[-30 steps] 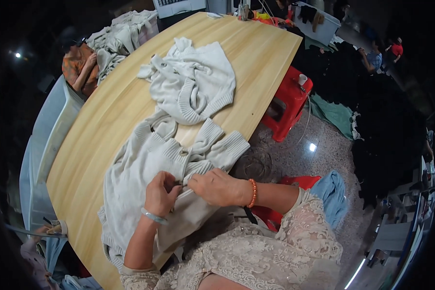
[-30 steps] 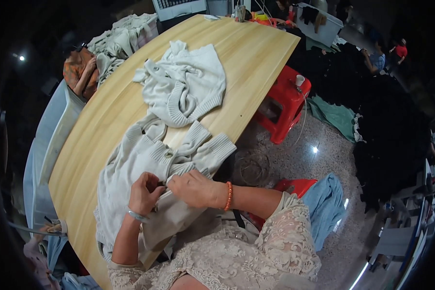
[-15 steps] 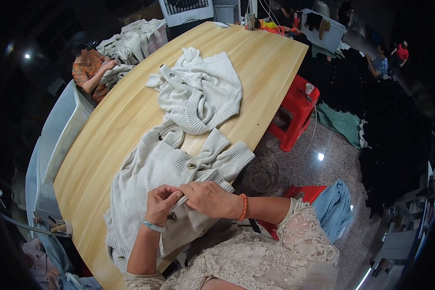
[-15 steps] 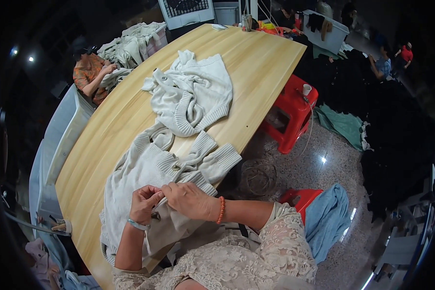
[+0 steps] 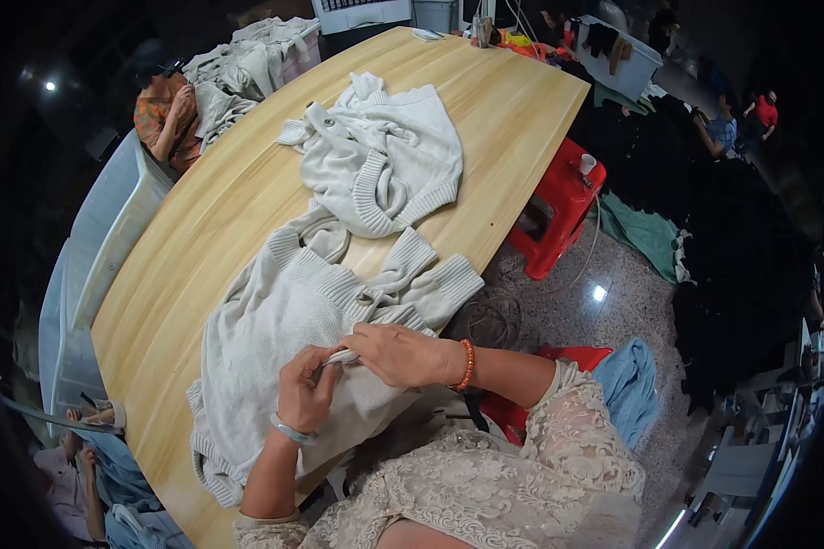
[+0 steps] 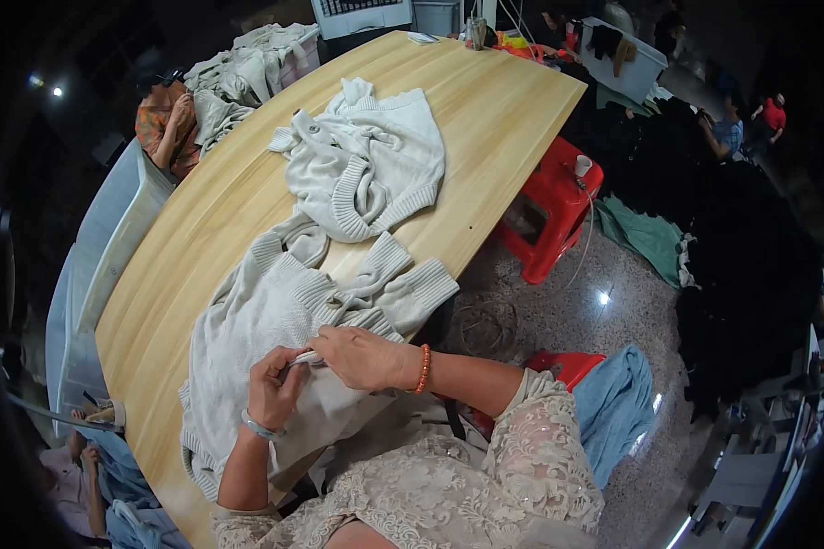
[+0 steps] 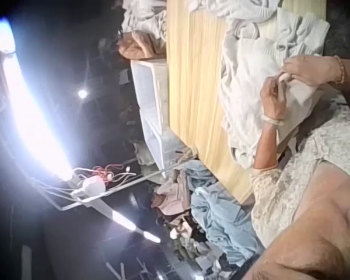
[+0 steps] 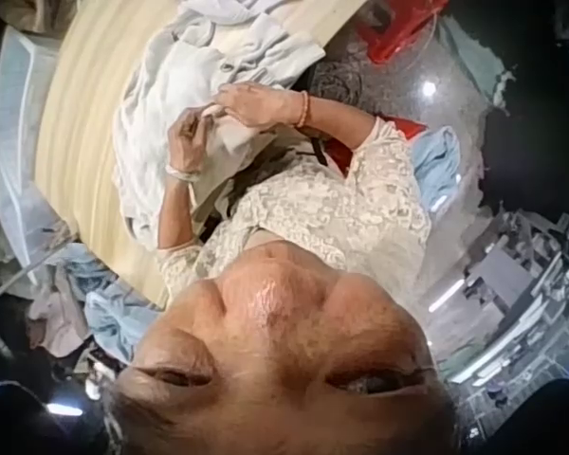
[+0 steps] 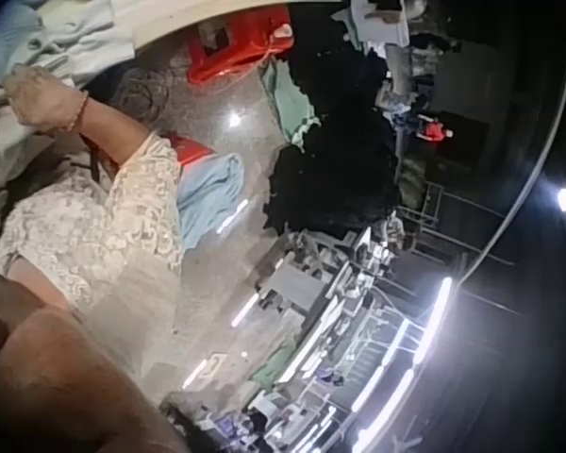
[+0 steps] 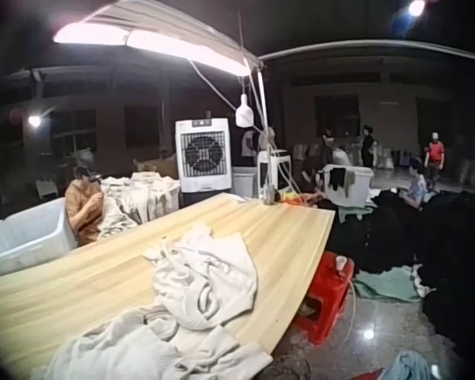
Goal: Inspecting and buttoning a knit sweater at a manufacturing workstation.
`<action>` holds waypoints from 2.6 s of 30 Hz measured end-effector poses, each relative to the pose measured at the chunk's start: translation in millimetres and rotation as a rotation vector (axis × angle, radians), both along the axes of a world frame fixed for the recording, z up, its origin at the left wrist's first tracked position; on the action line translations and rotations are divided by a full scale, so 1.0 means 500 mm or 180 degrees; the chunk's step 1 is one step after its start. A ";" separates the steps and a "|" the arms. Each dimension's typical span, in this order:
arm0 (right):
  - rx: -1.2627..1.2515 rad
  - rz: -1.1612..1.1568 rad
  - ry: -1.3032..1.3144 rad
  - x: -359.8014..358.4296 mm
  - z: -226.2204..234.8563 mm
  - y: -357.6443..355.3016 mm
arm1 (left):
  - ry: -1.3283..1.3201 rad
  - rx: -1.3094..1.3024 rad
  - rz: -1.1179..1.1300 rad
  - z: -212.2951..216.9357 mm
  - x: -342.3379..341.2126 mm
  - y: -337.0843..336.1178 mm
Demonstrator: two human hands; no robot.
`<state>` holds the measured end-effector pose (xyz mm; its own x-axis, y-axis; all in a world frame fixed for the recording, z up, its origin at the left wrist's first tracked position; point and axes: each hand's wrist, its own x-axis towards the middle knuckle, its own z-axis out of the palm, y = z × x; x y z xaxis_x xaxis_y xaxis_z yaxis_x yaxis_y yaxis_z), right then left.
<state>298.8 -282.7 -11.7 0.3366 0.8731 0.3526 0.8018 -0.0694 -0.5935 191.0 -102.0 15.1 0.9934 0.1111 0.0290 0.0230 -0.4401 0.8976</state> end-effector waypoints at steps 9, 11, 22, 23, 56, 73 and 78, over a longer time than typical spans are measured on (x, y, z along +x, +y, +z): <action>0.0259 -0.0249 -0.0104 -0.007 -0.006 -0.007 | -0.0060 -0.0300 -0.0039 -0.020 0.002 0.004; 0.0331 -0.0073 -0.0075 0.000 -0.007 -0.012 | -0.0043 -0.0358 -0.0073 -0.017 0.004 0.005; -0.0232 -0.0304 0.0002 0.011 0.013 -0.038 | 0.0122 0.0698 0.0129 -0.012 0.001 0.031; -0.0323 -0.0342 0.0020 0.019 0.025 -0.049 | -0.0080 0.1008 0.0169 -0.003 0.003 0.021; 0.0474 -0.1086 0.0325 0.061 0.029 -0.087 | 0.0850 -0.1562 0.0097 -0.009 0.201 -0.065; 0.0317 -0.0578 0.0558 0.065 0.028 -0.091 | 0.0412 -0.0247 -0.0298 0.007 0.109 -0.055; 0.0262 -0.0566 0.0392 0.075 0.022 -0.083 | 0.0027 -0.0174 -0.0160 -0.020 0.117 -0.057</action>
